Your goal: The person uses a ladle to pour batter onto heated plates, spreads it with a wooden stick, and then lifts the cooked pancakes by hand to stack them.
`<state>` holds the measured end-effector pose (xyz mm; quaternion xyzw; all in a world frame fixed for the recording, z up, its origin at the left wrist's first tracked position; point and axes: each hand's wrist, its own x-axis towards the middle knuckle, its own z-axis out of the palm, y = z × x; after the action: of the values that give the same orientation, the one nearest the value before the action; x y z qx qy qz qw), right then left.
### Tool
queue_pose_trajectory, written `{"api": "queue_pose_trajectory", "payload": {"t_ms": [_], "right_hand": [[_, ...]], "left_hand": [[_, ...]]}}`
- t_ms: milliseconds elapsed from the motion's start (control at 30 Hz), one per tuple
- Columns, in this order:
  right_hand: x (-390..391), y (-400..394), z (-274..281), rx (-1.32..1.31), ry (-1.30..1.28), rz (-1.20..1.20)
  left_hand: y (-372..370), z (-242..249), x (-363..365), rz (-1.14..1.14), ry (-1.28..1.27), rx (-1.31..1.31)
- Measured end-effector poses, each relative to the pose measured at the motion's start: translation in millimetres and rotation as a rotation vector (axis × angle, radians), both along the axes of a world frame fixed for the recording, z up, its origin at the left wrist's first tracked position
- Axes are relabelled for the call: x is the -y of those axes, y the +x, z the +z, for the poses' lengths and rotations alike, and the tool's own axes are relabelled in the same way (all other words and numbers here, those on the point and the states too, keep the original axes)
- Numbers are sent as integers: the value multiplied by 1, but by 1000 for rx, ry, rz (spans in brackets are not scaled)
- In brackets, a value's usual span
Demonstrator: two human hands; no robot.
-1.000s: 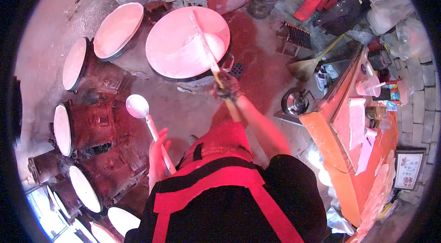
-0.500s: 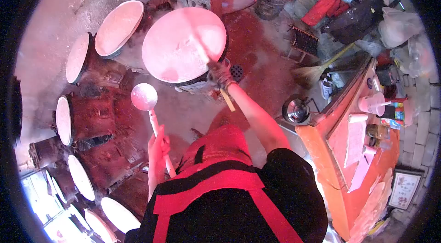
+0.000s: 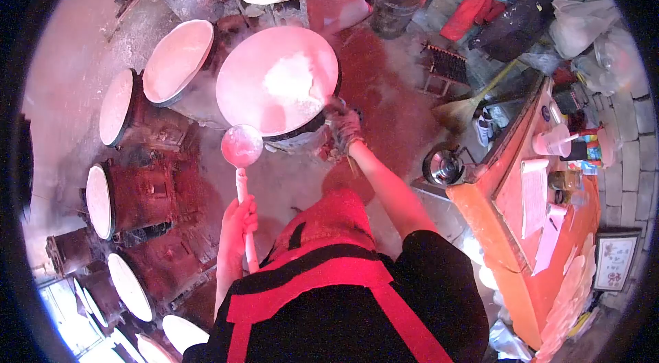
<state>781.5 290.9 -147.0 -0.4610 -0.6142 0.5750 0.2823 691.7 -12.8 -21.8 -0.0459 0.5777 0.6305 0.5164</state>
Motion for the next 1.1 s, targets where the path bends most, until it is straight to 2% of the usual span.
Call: {"api": "queue_pose_trajectory", "payload": {"t_ms": [100, 200, 300, 367, 467, 533, 600, 633, 700, 733, 800, 833, 867, 900, 933, 1000, 1067, 1100], "right_hand": [[-16, -4, -15, -63, -345, -44], [-4, 20, -55, -390, -482, 332], [38, 49, 10, -106, -72, 373], [58, 58, 22, -210, -285, 165], [81, 38, -18, -352, -244, -176], [99, 17, -72, -484, -261, -63], [116, 5, -76, -425, -483, 26], [123, -2, -48, -299, -692, 63], [133, -4, 12, -293, -871, 168], [130, -4, 1, -332, -715, 155], [114, -8, -28, -402, -400, 126], [101, -9, 4, -591, -471, 20], [96, -5, 13, -610, -481, -58], [91, -1, 21, -629, -488, -135], [90, 4, -8, -477, -429, -171], [115, 3, -27, -101, -261, -66], [175, 5, -21, 117, -50, 134], [196, -2, -11, 103, 54, 199]], "left_hand": [[-7, 3, -2, -9, -30, 15], [-29, -1, -14, -41, -53, -33], [-65, -13, -40, -89, -53, -156], [-92, -27, -64, -167, 4, -230], [-112, -58, -103, -178, 3, -229], [-104, -75, -123, -180, 17, -190], [-90, -91, -140, -144, -33, -119], [-87, -93, -143, -125, -54, -88], [-98, -63, -128, -80, 38, -27], [-107, -40, -116, -59, 84, 3], [-138, 12, -79, 31, 373, 1057], [-140, 8, -55, -77, 329, 826], [-142, 4, -33, -179, 281, 597], [-145, 6, -20, -184, 240, 599], [-148, 10, -8, -184, 206, 603], [-165, 9, 7, -168, 155, 638], [-186, -1, 21, -123, 107, 718], [-190, -5, 29, -94, 99, 730]]}}
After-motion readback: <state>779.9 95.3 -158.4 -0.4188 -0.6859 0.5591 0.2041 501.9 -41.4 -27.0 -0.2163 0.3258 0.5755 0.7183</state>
